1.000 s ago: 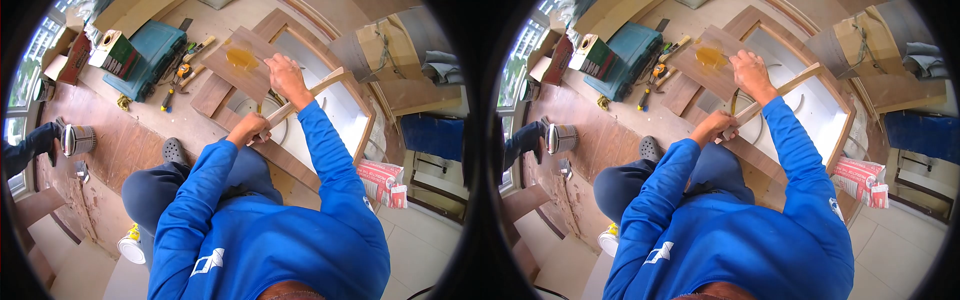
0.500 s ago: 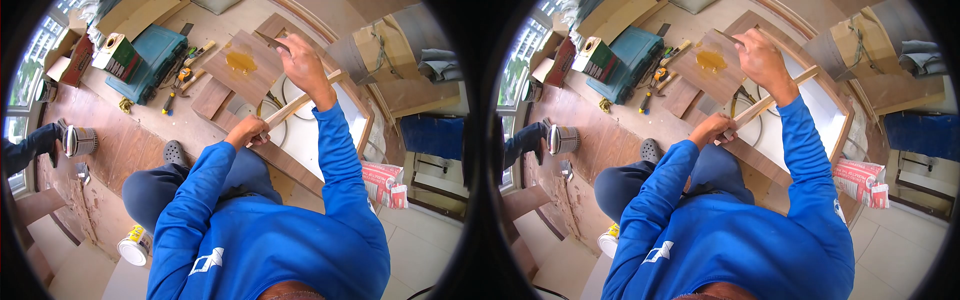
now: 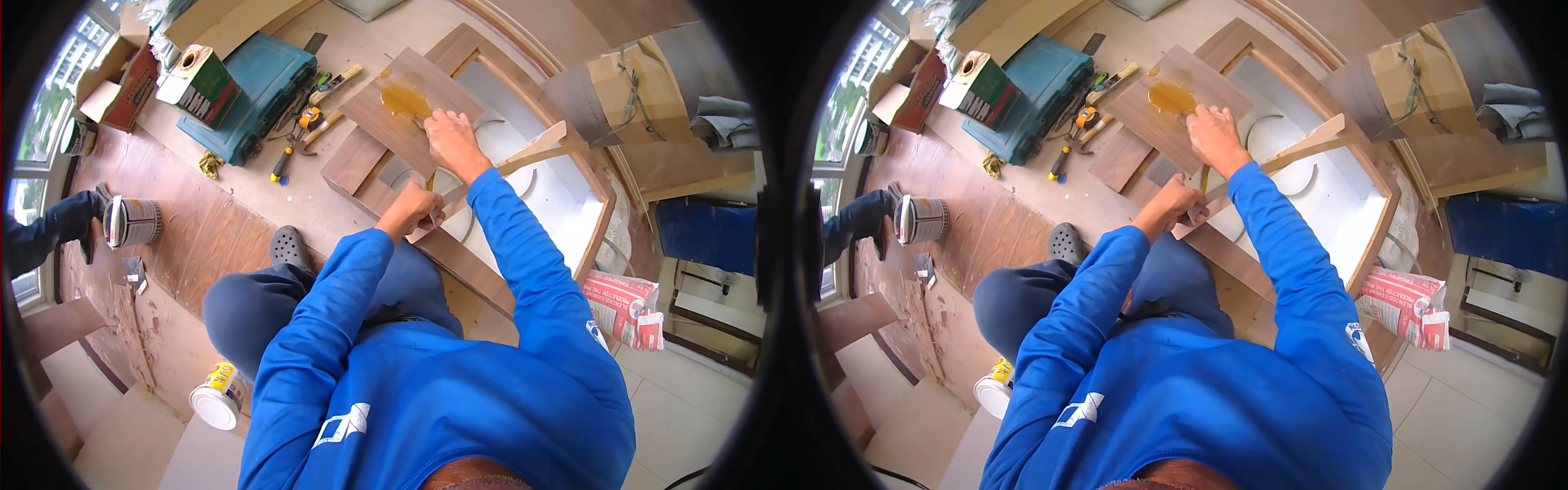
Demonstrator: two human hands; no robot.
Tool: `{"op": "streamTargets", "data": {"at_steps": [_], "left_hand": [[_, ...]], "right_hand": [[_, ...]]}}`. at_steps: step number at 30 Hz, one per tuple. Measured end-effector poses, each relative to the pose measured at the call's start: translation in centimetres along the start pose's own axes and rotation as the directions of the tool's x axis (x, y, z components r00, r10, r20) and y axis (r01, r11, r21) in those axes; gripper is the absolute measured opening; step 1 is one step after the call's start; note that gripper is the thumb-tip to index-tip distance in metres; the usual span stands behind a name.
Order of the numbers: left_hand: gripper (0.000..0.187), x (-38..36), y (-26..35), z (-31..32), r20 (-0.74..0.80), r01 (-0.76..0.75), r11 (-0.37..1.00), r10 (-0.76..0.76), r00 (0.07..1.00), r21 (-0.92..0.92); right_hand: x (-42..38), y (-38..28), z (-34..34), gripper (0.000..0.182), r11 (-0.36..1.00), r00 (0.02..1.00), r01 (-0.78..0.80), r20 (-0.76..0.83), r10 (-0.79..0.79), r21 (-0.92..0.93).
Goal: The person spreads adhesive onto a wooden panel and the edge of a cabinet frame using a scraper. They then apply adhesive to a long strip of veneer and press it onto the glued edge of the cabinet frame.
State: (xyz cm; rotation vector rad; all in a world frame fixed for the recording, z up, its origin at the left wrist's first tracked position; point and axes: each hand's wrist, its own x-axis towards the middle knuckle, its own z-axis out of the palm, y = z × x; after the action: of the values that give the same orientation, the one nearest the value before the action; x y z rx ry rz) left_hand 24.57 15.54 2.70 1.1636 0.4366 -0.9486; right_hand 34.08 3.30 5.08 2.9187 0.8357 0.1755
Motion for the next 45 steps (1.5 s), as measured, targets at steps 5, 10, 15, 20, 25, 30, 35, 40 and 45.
{"op": "streamTargets", "data": {"at_steps": [5, 10, 15, 20, 25, 30, 35, 40, 45], "left_hand": [[0.071, -0.1, 0.6, 0.2, -0.007, -0.010, 0.999, 0.011, 1.000, 0.044], [0.073, -0.6, 1.2, 0.5, 0.025, -0.018, 1.000, 0.018, 1.000, 0.023], [0.069, 1.2, -0.3, -0.1, 0.097, -0.018, 1.000, 0.016, 0.995, 0.010], [0.059, 1.4, -0.9, 0.0, 0.106, -0.069, 0.993, 0.059, 0.993, 0.091], [0.063, 0.4, -0.8, 1.5, 0.047, -0.200, 0.967, 0.195, 0.980, 0.158], [0.064, 0.1, -0.8, 3.2, 0.112, -0.275, 0.952, 0.261, 0.959, 0.133], [0.061, -0.9, 0.2, 4.5, 0.141, -0.315, 0.936, 0.294, 0.945, 0.157], [0.055, -0.8, -0.3, 4.6, 0.147, -0.291, 0.932, 0.263, 0.954, 0.217], [0.056, 0.8, -0.8, 3.4, 0.172, -0.225, 0.930, 0.181, 0.968, 0.289]], "right_hand": [[0.1, -0.5, 0.2, 0.014, 1.000, 0.997, -0.008, 0.083, 0.007, 0.016], [0.2, 1.2, -1.9, 0.018, 0.991, 0.989, -0.019, 0.145, 0.000, 0.135], [0.1, 2.7, -7.2, 0.026, 0.917, 0.990, -0.141, 0.073, 0.122, 0.373], [-2.3, 3.6, -12.7, 0.026, 0.836, 0.979, -0.158, -0.029, 0.203, 0.526], [-6.9, 5.8, -16.6, 0.025, 0.838, 0.938, -0.203, -0.146, 0.315, 0.507], [-12.0, 8.1, -18.2, 0.029, 0.818, 0.880, -0.280, -0.205, 0.428, 0.503], [-16.4, 7.6, -19.5, 0.028, 0.721, 0.828, -0.437, -0.073, 0.556, 0.537], [-19.4, 6.6, -16.3, 0.025, 0.628, 0.785, -0.498, 0.003, 0.620, 0.598], [-20.8, 4.9, -10.9, 0.021, 0.705, 0.819, -0.509, 0.028, 0.573, 0.494]]}}
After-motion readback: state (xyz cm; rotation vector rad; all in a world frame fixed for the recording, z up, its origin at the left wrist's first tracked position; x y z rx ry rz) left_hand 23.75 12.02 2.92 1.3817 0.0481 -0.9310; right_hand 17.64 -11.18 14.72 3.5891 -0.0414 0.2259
